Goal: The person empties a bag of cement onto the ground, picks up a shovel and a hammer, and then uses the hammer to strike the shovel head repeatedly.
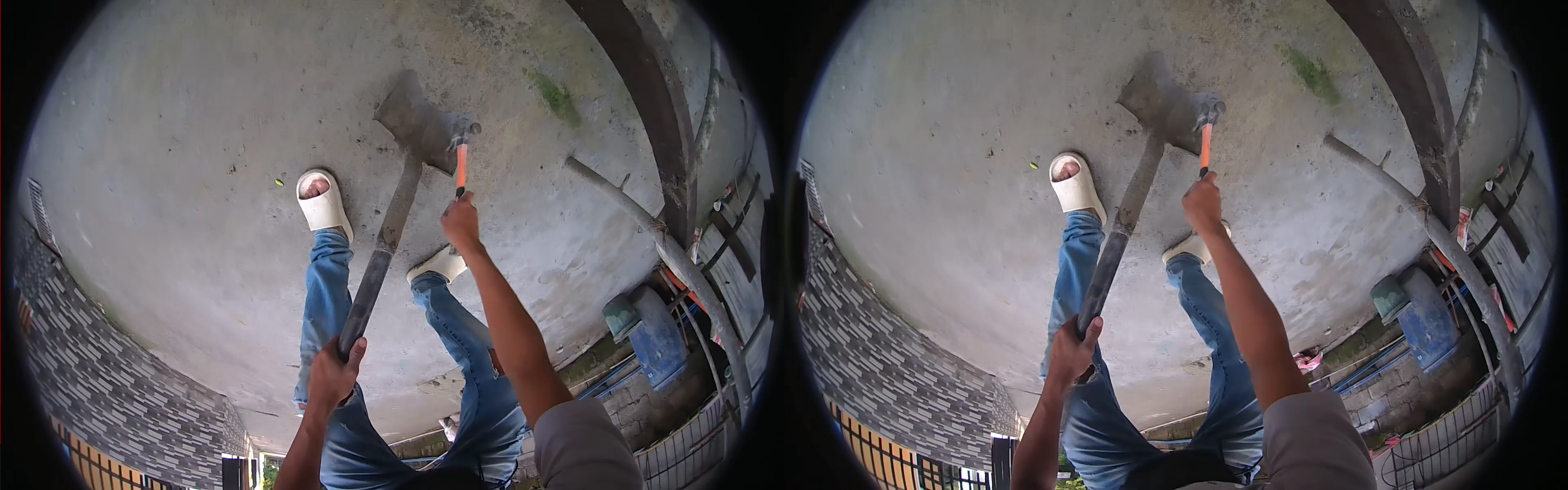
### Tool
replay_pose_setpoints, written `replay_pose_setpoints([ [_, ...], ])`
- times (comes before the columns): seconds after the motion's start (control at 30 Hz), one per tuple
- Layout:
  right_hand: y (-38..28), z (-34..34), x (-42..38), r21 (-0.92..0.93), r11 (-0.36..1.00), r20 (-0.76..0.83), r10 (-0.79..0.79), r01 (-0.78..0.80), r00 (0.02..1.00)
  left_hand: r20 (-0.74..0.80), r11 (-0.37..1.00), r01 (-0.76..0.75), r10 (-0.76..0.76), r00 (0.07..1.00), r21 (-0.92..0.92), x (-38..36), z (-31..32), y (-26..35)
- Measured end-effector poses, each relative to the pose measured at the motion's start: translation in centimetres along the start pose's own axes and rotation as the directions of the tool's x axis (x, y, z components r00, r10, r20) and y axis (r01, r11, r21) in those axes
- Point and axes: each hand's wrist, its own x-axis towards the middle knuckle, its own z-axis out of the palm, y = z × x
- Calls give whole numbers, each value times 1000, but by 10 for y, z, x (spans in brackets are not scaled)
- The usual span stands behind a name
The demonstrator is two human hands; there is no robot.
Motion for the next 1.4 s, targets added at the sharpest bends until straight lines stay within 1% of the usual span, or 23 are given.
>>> replay_pose_setpoints([
  [0.1,-11,16,-20,-116,993,37,-28,32,999,1,1000,-8,8,1000,1,1,6,-4],
  [0.13,-17,16,0,-102,994,43,-28,32,999,-15,1000,-18,18,1000,4,1,6,-5],
  [0.2,-26,10,46,-61,991,63,-117,120,991,-18,1000,-12,12,1000,-1,2,5,-6],
  [0.3,-29,13,39,47,992,27,-120,118,992,5,1000,-8,8,1000,-7,2,10,0],
  [0.37,-11,27,-1,75,991,21,-109,107,994,17,999,17,-17,1000,45,0,3,-2],
  [0.43,-8,26,3,-24,996,14,-81,82,997,22,999,2,-3,1000,41,1,6,-5],
  [0.5,-17,14,48,-79,985,-17,-153,151,988,18,999,14,-15,1000,30,1,6,-4],
  [0.53,-26,5,62,-11,993,33,-113,114,993,24,999,15,-16,1000,31,-1,7,-6],
  [0.57,-26,9,53,-19,994,22,-107,108,994,7,1000,7,-7,1000,20,0,7,-8],
  [0.63,-10,19,20,-73,993,28,-89,91,996,17,1000,4,-4,1000,-15,0,4,0],
  [0.7,-6,11,-23,-62,997,79,-34,39,996,-11,1000,-20,20,1000,-13,0,5,-1],
  [0.73,-7,10,-23,-146,988,75,-46,56,996,-7,999,-22,22,1000,-24,1,7,-1],
  [0.83,-18,-6,26,-183,982,88,-28,44,996,-7,1000,-12,12,1000,-12,1,5,-5],
  [0.9,-22,10,18,-141,989,47,-24,31,999,-29,999,-42,43,999,7,3,7,-8],
  [0.97,-10,23,-21,-129,991,29,-44,48,999,-16,999,-45,45,999,10,3,4,-5],
  [1.0,-7,21,-21,-92,994,65,-54,60,996,-3,999,-31,31,1000,14,2,4,-3],
  [1.03,-5,20,-8,-98,994,71,-47,54,996,5,1000,-23,23,1000,12,0,3,-2],
  [1.1,-17,12,33,-98,984,78,-142,149,987,32,999,18,-19,999,44,1,2,1],
  [1.13,-29,14,39,-22,998,108,-47,50,993,32,999,13,-14,999,45,2,3,0],
  [1.23,-19,16,-22,-10,996,56,-84,85,995,-21,998,-48,48,999,-38,3,3,-3],
  [1.27,-8,14,-27,69,993,87,-100,94,991,-22,999,-44,43,999,-8,4,4,-4],
  [1.37,-14,9,30,20,994,113,-110,109,988,23,1000,-7,7,1000,30,0,9,-8],
  [1.4,-42,-13,37,108,994,211,-8,-15,977,20,1000,1,-1,1000,18,3,8,-7],
])
